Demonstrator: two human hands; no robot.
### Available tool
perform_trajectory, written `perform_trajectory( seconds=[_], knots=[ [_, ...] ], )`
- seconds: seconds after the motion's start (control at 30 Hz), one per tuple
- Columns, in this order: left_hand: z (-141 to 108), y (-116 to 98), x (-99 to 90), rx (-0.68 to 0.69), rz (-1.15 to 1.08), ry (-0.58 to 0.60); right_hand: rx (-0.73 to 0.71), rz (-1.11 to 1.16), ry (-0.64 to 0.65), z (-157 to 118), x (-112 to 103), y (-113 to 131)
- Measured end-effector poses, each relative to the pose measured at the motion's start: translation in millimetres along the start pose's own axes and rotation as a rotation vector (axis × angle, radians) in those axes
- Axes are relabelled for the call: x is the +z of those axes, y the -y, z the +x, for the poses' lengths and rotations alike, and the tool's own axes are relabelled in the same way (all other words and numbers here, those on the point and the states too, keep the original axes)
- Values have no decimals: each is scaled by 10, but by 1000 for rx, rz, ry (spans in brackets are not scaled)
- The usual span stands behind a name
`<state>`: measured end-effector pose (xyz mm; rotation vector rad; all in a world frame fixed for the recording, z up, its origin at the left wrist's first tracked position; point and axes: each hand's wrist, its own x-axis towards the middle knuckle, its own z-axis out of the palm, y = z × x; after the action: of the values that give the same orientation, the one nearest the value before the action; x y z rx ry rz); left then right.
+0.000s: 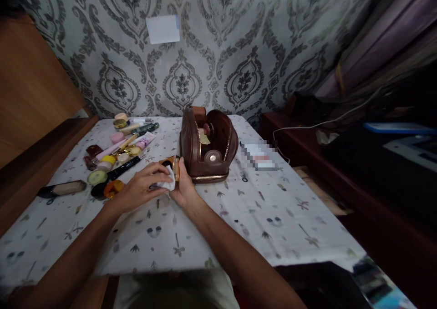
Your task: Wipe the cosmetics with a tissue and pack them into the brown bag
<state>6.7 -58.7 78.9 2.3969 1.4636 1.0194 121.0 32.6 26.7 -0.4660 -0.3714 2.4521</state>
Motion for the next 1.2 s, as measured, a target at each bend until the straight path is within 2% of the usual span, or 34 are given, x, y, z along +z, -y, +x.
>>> perform_trajectory(
  seconds=[0.23, 0.43, 0.53, 0.7, 0.8, 1.0, 1.1, 1.2],
  knots=[
    [-26, -6, -148, -69, 66, 156, 26, 5, 19, -51, 41, 42],
    [-51, 39, -258, -151, 11, 140, 25, 20, -10, -49, 11, 50],
    [-46, 66, -279, -196, -14, 97, 46, 34, -5, -55, 4, 51],
    [-33, 117, -248, -290, -2, -64, 87, 45, -19, -92, 39, 36],
    [-38, 158, -223, -333, 7, -80, 89, 61, -10, -117, 84, 19],
    [-52, 212, -159, -454, 1, -124, 4, 21, 13, -165, 154, -14],
    [-47, 228, -118, -517, -135, -186, -42, -39, 45, -171, 169, -26],
    [-39, 252, -94, -614, -280, -278, -135, -150, 7, -156, 163, -50]
  ],
)
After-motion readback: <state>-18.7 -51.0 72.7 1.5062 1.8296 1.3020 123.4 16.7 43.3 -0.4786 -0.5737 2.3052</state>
